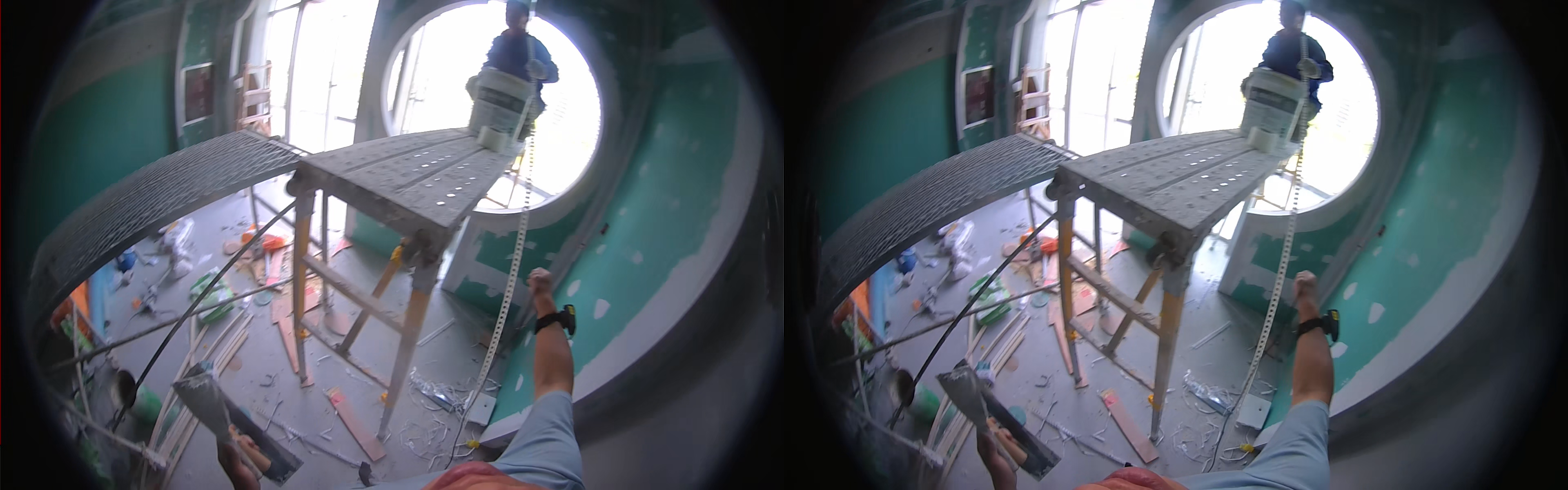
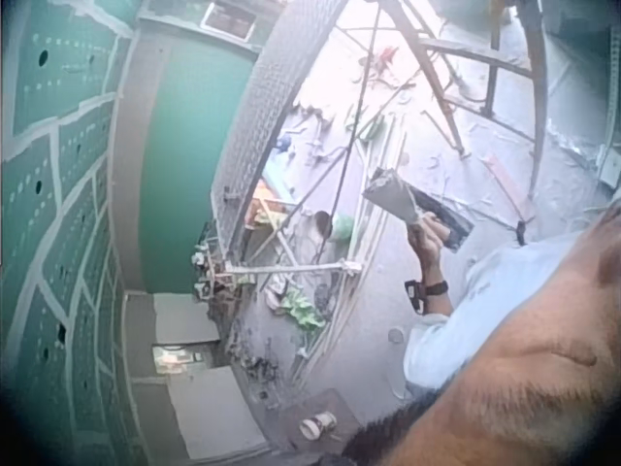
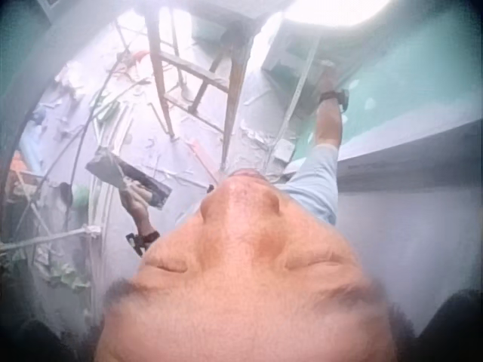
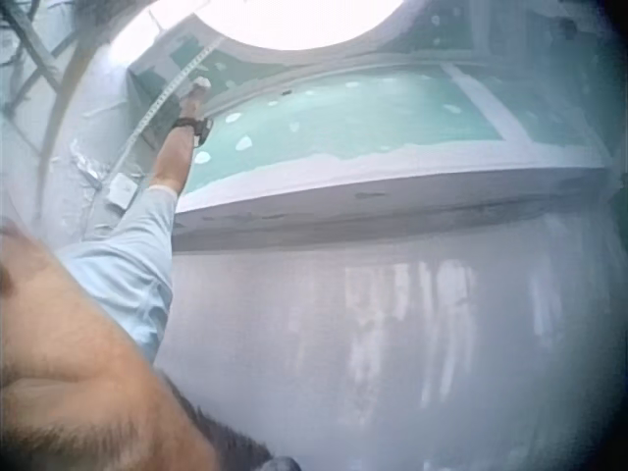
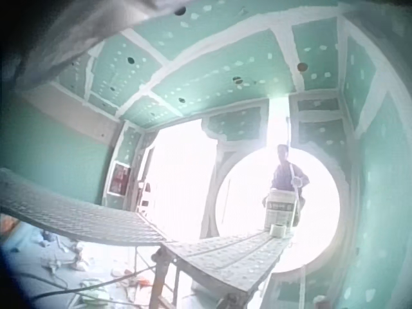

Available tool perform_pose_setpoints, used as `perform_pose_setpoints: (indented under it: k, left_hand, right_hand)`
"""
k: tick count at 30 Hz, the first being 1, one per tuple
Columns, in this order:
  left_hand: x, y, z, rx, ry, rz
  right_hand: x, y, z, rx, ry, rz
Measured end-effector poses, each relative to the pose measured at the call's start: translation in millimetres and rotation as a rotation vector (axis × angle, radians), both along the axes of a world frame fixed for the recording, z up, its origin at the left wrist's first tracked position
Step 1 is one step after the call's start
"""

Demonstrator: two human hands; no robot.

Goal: Apply plaster to a wall and corner using a trowel and putty knife.

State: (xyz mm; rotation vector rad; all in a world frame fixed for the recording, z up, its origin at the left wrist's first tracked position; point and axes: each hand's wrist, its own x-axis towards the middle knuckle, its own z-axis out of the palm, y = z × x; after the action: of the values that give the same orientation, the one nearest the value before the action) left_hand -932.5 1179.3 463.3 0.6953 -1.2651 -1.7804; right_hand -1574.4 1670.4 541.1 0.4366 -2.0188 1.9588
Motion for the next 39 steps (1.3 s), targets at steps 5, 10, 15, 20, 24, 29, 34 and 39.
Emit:
perform_pose_setpoints:
  k: [5,10,15,20,24,29,34,39]
  left_hand:
    - [17,17,4,-0.010,0.017,0.056]
    - [21,-3,11,-0.030,0.003,0.012]
    - [67,2,-9,-0.001,0.046,0.161]
    - [162,-9,-25,0.021,0.079,0.270]
    - [275,-17,-66,0.018,0.039,0.523]
    - [417,-15,-89,0.146,-0.060,0.870]
    - [521,-1,-102,0.253,-0.231,1.092]
    - [547,-6,-119,0.387,-0.204,1.292]
  right_hand:
    - [115,-103,93,-0.076,0.068,-0.105]
    - [283,-133,144,-0.070,0.443,0.136]
    - [354,-247,129,0.106,0.781,0.859]
    - [448,-341,85,0.017,0.515,1.143]
    - [556,-432,21,-0.013,0.191,1.407]
    - [691,-528,-24,0.285,-0.002,1.581]
    - [820,-614,-29,0.684,0.055,1.902]
    - [910,-683,-91,1.021,0.397,2.068]
